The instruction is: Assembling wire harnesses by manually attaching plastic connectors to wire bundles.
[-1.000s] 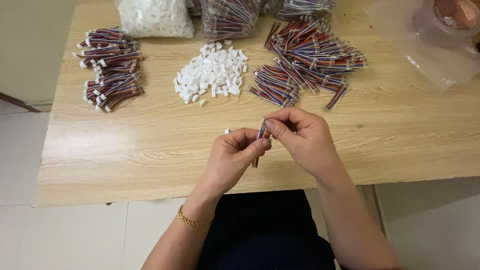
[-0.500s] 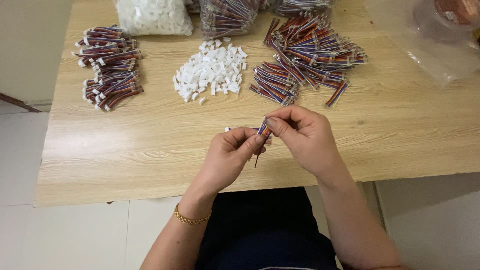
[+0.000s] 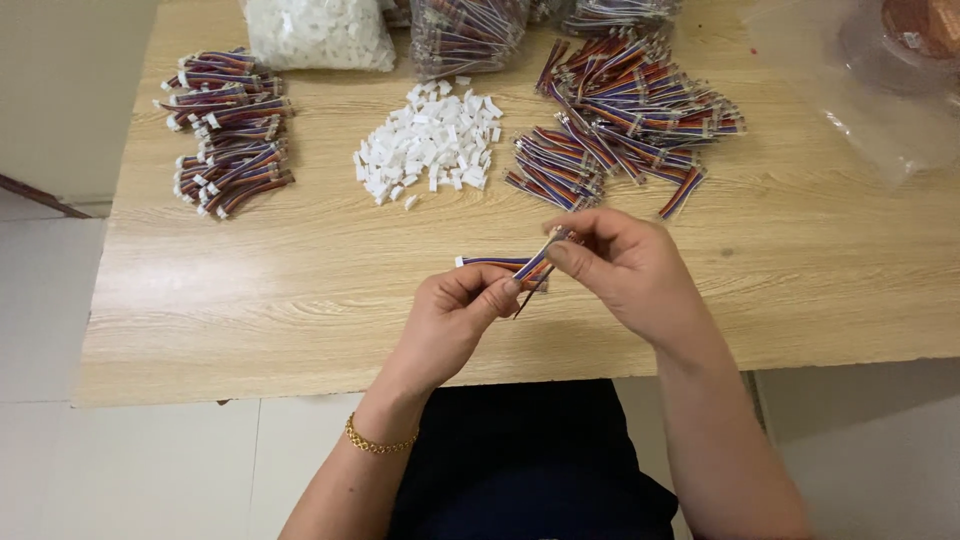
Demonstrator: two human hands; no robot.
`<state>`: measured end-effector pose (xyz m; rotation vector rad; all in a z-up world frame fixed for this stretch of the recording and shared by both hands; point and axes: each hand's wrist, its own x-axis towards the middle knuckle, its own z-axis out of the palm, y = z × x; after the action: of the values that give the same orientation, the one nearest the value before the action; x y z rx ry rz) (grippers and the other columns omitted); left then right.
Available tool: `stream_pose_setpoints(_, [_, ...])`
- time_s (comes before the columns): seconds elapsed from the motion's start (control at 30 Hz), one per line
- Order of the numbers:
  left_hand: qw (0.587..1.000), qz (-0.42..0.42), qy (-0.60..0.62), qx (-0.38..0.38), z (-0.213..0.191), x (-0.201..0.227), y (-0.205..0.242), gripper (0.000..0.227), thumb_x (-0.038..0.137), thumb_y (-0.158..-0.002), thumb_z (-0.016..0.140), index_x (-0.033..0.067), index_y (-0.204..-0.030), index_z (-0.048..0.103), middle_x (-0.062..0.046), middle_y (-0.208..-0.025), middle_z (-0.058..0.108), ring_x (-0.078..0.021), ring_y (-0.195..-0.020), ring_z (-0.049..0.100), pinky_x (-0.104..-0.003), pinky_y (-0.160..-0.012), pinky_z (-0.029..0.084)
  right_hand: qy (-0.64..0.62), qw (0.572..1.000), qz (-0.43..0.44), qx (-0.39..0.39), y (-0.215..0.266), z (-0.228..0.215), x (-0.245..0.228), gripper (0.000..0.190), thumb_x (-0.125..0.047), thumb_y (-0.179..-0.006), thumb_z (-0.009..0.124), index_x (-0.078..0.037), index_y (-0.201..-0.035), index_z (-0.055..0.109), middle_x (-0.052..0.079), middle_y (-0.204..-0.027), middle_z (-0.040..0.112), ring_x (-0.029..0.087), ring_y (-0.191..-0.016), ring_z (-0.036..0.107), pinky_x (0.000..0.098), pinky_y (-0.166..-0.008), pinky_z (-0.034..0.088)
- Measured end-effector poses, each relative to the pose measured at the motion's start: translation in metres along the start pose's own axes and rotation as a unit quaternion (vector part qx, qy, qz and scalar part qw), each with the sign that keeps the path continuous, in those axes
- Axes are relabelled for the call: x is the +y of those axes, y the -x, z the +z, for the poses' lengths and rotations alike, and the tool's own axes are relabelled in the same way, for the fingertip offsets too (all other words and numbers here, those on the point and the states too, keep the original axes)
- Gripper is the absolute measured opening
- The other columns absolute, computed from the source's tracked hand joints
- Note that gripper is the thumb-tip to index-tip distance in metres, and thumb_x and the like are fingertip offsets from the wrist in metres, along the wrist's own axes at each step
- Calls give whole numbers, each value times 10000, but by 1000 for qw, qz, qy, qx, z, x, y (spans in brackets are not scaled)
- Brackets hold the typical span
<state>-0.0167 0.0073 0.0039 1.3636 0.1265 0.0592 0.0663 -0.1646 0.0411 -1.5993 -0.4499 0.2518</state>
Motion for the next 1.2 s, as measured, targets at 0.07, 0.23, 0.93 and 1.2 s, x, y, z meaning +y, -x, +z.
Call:
stream_pose_setpoints(0.07, [1000,3,-5,-1,1,0,0,136,147,-908,681,18,-907,722,-57,-672,675,-87,-691,580,-230,-686,503,-5,1000,4,10,-2,2,7,129,-51,-852,734,19,-955,698,72,-696,632,106,-706,559,258,-683,502])
stream_pose_setpoints(0.23, [1000,7,-13,5,5,10,4,151,158,-909,682,13,-902,726,-59,-668,671,-93,-688,586,-238,-685,517,7,999,-19,34,-3,1,17,85,-69,-895,715,5,-857,697,110,-656,648,120,-646,568,263,-632,499])
stream_pose_setpoints(0.93, [932,90,-351,3,-9,31,2,117,225,-883,626,158,-848,715,26,-765,714,-127,-678,625,-296,-637,452,467,819,-325,-67,-7,-3,-16,124,-312,-901,691,-251,-992,749,-86,-1072,705,226,-1118,558,437,-1011,254])
stream_pose_setpoints(1.2, [846,320,-427,6,-7,30,3,82,125,-917,621,75,-859,651,-77,-813,696,-288,-662,620,-397,-631,462,482,825,-248,-158,-10,4,-5,133,-336,-887,662,-233,-809,690,-94,-752,660,142,-805,599,393,-950,313])
